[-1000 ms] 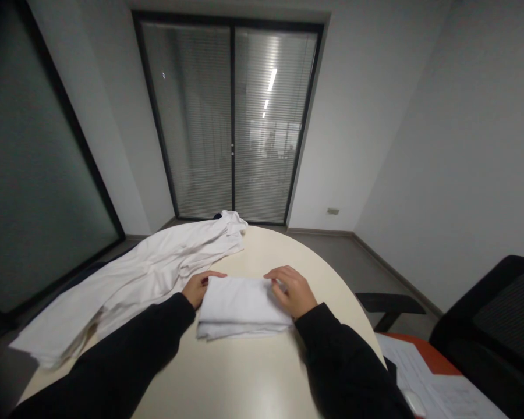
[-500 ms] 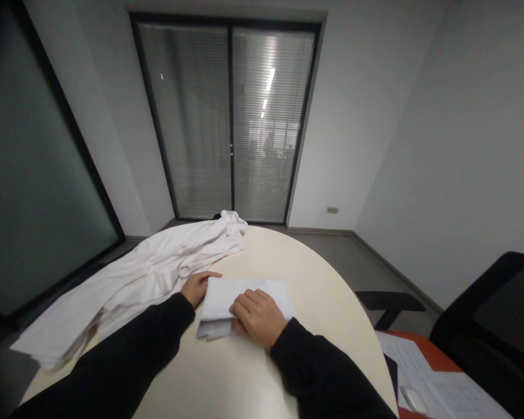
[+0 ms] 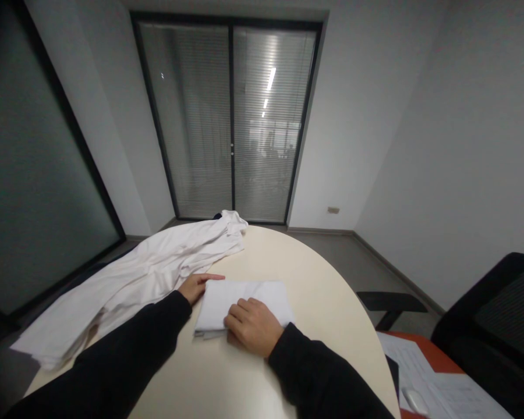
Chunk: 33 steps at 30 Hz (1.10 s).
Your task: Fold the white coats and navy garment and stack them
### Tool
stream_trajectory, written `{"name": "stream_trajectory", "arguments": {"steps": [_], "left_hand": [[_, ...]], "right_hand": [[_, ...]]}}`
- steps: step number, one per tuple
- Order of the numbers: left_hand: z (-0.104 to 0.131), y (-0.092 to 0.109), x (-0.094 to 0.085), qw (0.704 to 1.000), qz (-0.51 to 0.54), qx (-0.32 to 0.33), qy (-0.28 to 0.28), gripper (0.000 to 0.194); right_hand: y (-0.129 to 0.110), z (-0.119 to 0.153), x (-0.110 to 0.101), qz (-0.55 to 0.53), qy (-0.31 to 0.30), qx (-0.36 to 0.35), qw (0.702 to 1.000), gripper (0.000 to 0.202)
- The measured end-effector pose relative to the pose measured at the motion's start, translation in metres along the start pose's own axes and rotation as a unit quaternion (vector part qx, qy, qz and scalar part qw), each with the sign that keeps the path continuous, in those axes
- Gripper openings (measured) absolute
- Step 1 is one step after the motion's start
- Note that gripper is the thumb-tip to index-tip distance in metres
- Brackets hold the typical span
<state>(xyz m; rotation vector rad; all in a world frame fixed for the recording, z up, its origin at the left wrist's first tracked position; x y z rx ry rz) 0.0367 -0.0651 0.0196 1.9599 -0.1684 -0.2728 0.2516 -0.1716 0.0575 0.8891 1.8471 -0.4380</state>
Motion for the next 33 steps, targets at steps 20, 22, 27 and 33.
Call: {"name": "stream_trajectory", "arguments": {"steps": [20, 22, 27, 33], "left_hand": [[0.003, -0.004, 0.013, 0.963, 0.243, -0.109, 0.047, 0.052], [0.004, -0.009, 0.013, 0.970, 0.222, -0.083, 0.050, 0.062], [0.004, -0.023, 0.012, 0.987, 0.148, -0.050, 0.043, 0.079], [0.001, -0.021, 0.008, 0.990, 0.101, -0.063, 0.072, 0.078]], "right_hand": [[-0.005, -0.001, 0.007, -0.005, -0.027, 0.011, 1.000, 0.008], [-0.006, -0.001, 0.008, -0.004, -0.041, 0.007, 0.999, 0.008], [-0.006, -0.003, -0.001, -0.087, -0.085, 0.036, 0.992, 0.015], [0.038, 0.001, -0.026, -0.147, -0.021, 0.319, 0.936, 0.028]]}}
Point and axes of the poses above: each hand's wrist, its own z-axis away from the middle knuckle, its own x-axis out of the palm, y = z × x, the point moved 1 cm from there along -z, towards the middle knuckle, and after that the axes turned 15 degrees about x, right-handed, at the moved point
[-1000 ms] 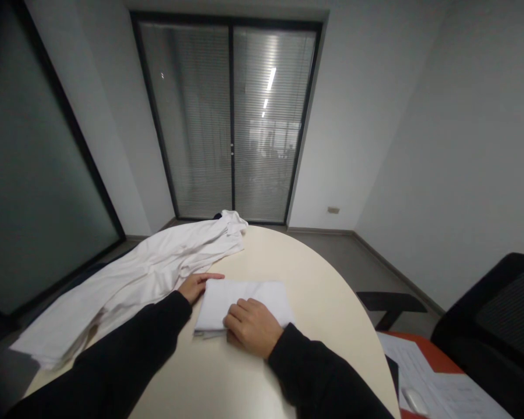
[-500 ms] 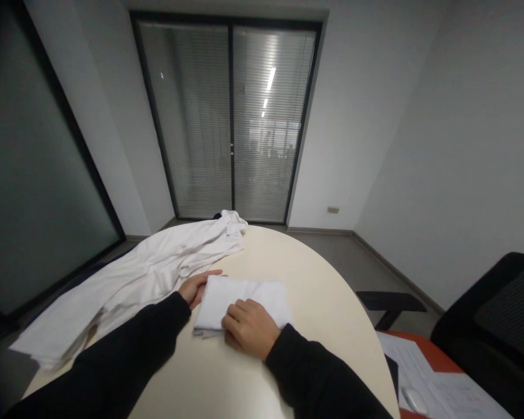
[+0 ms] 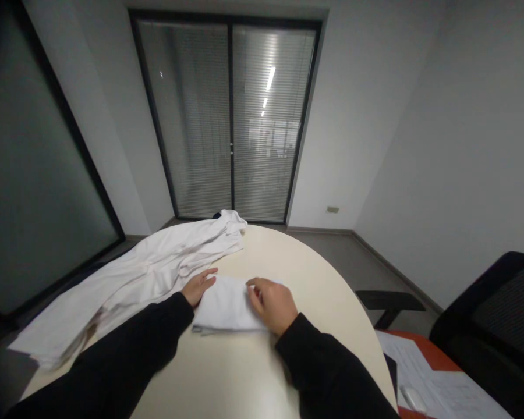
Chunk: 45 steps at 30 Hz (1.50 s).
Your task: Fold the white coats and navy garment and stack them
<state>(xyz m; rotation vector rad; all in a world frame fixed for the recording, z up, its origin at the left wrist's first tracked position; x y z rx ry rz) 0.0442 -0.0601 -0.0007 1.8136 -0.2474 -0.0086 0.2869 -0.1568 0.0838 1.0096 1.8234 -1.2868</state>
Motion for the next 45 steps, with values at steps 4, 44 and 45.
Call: {"name": "stream_trajectory", "arguments": {"steps": [4, 44, 45], "left_hand": [[0.000, -0.001, -0.001, 1.000, 0.019, -0.007, 0.011, 0.076], [0.016, 0.017, 0.019, 0.942, -0.171, 0.289, -0.031, 0.057], [0.022, 0.021, 0.022, 0.912, -0.229, 0.329, -0.086, 0.054]], "right_hand": [[0.055, -0.017, -0.005, -0.008, 0.077, 0.226, 0.971, 0.038], [0.095, -0.031, 0.040, -0.495, -0.067, 0.292, 0.816, 0.040], [0.098, -0.032, 0.041, -0.491, -0.063, 0.291, 0.819, 0.040]]}}
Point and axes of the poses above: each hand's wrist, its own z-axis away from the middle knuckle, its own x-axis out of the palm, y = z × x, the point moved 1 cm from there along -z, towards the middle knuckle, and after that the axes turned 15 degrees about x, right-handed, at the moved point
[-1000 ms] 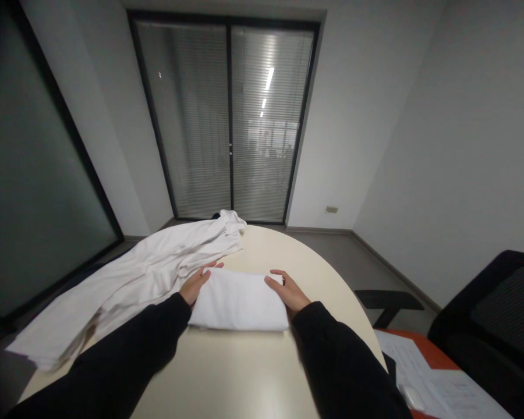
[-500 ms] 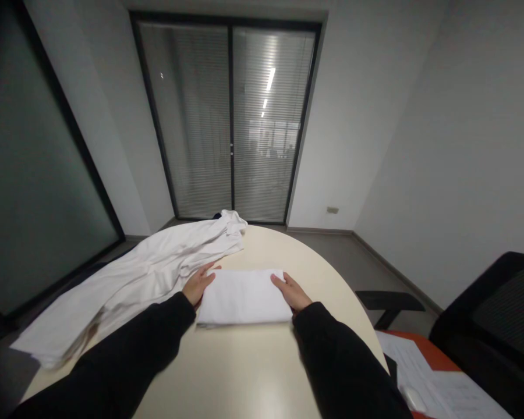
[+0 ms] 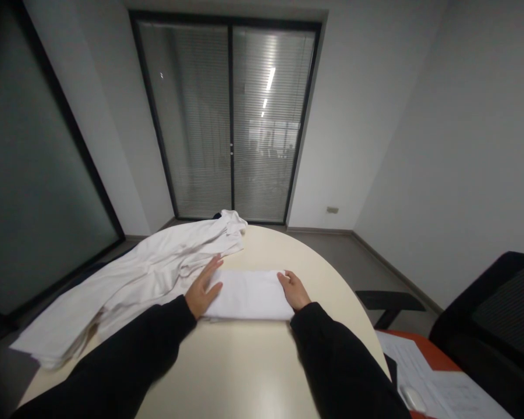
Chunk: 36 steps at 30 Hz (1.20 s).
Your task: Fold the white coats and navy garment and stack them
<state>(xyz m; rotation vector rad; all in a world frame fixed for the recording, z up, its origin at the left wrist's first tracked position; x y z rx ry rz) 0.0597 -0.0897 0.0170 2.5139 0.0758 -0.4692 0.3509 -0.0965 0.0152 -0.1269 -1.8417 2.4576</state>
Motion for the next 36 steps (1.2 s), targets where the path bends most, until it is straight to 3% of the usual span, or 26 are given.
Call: {"name": "stream_trajectory", "arguments": {"steps": [2, 4, 6, 8, 10, 13, 17, 21, 27, 31, 36], "left_hand": [[0.005, 0.012, 0.004, 0.986, -0.067, 0.073, -0.136, 0.053], [0.010, 0.018, 0.008, 0.954, -0.112, 0.106, -0.257, 0.056], [0.014, 0.019, 0.010, 0.924, -0.148, 0.120, -0.331, 0.057], [0.015, 0.019, 0.012, 0.908, -0.176, 0.127, -0.358, 0.055], [0.015, 0.020, 0.012, 0.902, -0.194, 0.134, -0.361, 0.054], [0.013, 0.021, 0.013, 0.898, -0.199, 0.141, -0.365, 0.053], [0.012, 0.017, 0.013, 0.891, -0.208, 0.144, -0.376, 0.055], [0.013, 0.010, 0.013, 0.893, -0.245, 0.122, -0.358, 0.049], [0.017, -0.001, 0.014, 0.908, -0.256, 0.091, -0.320, 0.053], [0.023, -0.006, 0.014, 0.920, -0.234, 0.075, -0.307, 0.061], [0.028, -0.008, 0.014, 0.933, -0.203, 0.057, -0.291, 0.057]], "right_hand": [[0.004, -0.006, -0.005, 0.009, 0.009, -0.006, 1.000, 0.043], [0.008, -0.011, -0.010, 0.035, 0.031, -0.010, 0.999, 0.049], [0.005, -0.011, -0.015, 0.085, 0.076, -0.033, 0.993, 0.054], [-0.005, -0.004, -0.015, 0.161, 0.131, -0.105, 0.973, 0.052], [-0.022, 0.013, -0.009, 0.257, 0.156, -0.209, 0.931, 0.045], [-0.041, 0.044, 0.015, 0.391, 0.083, -0.307, 0.864, 0.039], [-0.033, 0.069, 0.048, 0.531, -0.029, -0.311, 0.787, 0.050], [-0.012, 0.069, 0.058, 0.581, -0.040, -0.273, 0.766, 0.066], [-0.002, 0.057, 0.056, 0.608, 0.023, -0.262, 0.749, 0.055], [0.001, 0.041, 0.048, 0.616, 0.122, -0.239, 0.741, 0.051], [-0.006, 0.017, 0.030, 0.619, 0.230, -0.216, 0.719, 0.045]]}}
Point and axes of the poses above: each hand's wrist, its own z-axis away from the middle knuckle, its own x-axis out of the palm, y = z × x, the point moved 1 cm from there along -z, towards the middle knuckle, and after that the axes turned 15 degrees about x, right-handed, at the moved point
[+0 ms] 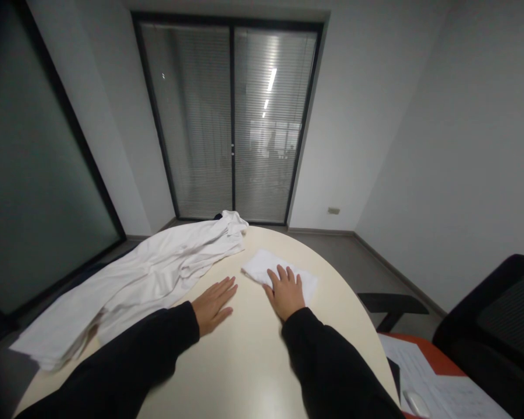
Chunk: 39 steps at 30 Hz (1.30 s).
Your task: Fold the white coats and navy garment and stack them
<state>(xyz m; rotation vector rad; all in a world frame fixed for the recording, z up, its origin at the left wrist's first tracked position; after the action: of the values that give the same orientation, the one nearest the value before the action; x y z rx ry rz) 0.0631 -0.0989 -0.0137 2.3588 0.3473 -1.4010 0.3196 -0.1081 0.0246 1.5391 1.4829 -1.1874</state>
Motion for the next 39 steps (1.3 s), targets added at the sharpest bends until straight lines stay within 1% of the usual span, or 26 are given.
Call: {"name": "stream_trajectory", "arguments": {"steps": [3, 5, 10, 13, 15, 19, 20, 24, 25, 29, 32, 34, 36, 39], "left_hand": [[0.001, 0.000, 0.001, 1.000, 0.008, -0.005, -0.001, 0.053], [0.001, 0.000, 0.002, 1.000, 0.006, -0.008, -0.004, 0.052], [0.003, -0.001, 0.004, 1.000, 0.009, -0.014, 0.004, 0.049], [0.003, -0.001, 0.004, 1.000, 0.015, -0.018, 0.004, 0.049], [0.002, -0.001, 0.003, 0.999, 0.023, -0.021, 0.005, 0.049], [0.002, -0.001, 0.002, 0.999, 0.025, -0.021, 0.006, 0.048], [0.002, -0.001, 0.002, 1.000, 0.020, -0.021, 0.004, 0.048], [0.002, 0.000, 0.001, 1.000, 0.004, -0.020, -0.003, 0.048], [0.002, 0.000, 0.001, 1.000, 0.002, -0.020, -0.005, 0.048], [0.000, 0.003, -0.002, 1.000, -0.010, -0.017, -0.002, 0.047], [-0.006, 0.004, -0.013, 0.998, -0.047, -0.024, 0.033, 0.042], [-0.013, 0.001, -0.028, 0.990, -0.107, -0.060, 0.068, 0.038], [-0.021, -0.004, -0.048, 0.969, -0.184, -0.126, 0.103, 0.038], [-0.027, -0.019, -0.080, 0.921, -0.286, -0.226, 0.137, 0.046]], "right_hand": [[0.012, -0.016, 0.000, 0.014, 0.046, 0.031, 0.998, 0.041], [0.020, -0.026, 0.001, 0.028, 0.066, 0.059, 0.996, 0.039], [0.044, -0.048, 0.011, 0.044, 0.068, 0.126, 0.989, 0.038], [0.052, -0.055, 0.016, 0.037, 0.073, 0.163, 0.983, 0.039], [0.052, -0.056, 0.018, 0.029, 0.074, 0.168, 0.983, 0.041], [0.044, -0.052, 0.023, 0.031, 0.080, 0.150, 0.985, 0.055], [0.042, -0.051, 0.024, 0.036, 0.071, 0.146, 0.986, 0.057], [0.039, -0.051, 0.033, 0.043, -0.005, 0.144, 0.989, 0.066], [0.040, -0.052, 0.034, 0.044, -0.011, 0.150, 0.988, 0.068], [0.041, -0.054, 0.034, 0.046, 0.014, 0.157, 0.986, 0.069], [0.040, -0.053, 0.032, 0.041, 0.043, 0.129, 0.990, 0.061], [0.040, -0.051, 0.030, 0.037, 0.058, 0.103, 0.992, 0.053], [0.039, -0.050, 0.029, 0.029, 0.063, 0.080, 0.994, 0.048], [0.037, -0.049, 0.028, 0.019, 0.070, 0.056, 0.996, 0.043]]}}
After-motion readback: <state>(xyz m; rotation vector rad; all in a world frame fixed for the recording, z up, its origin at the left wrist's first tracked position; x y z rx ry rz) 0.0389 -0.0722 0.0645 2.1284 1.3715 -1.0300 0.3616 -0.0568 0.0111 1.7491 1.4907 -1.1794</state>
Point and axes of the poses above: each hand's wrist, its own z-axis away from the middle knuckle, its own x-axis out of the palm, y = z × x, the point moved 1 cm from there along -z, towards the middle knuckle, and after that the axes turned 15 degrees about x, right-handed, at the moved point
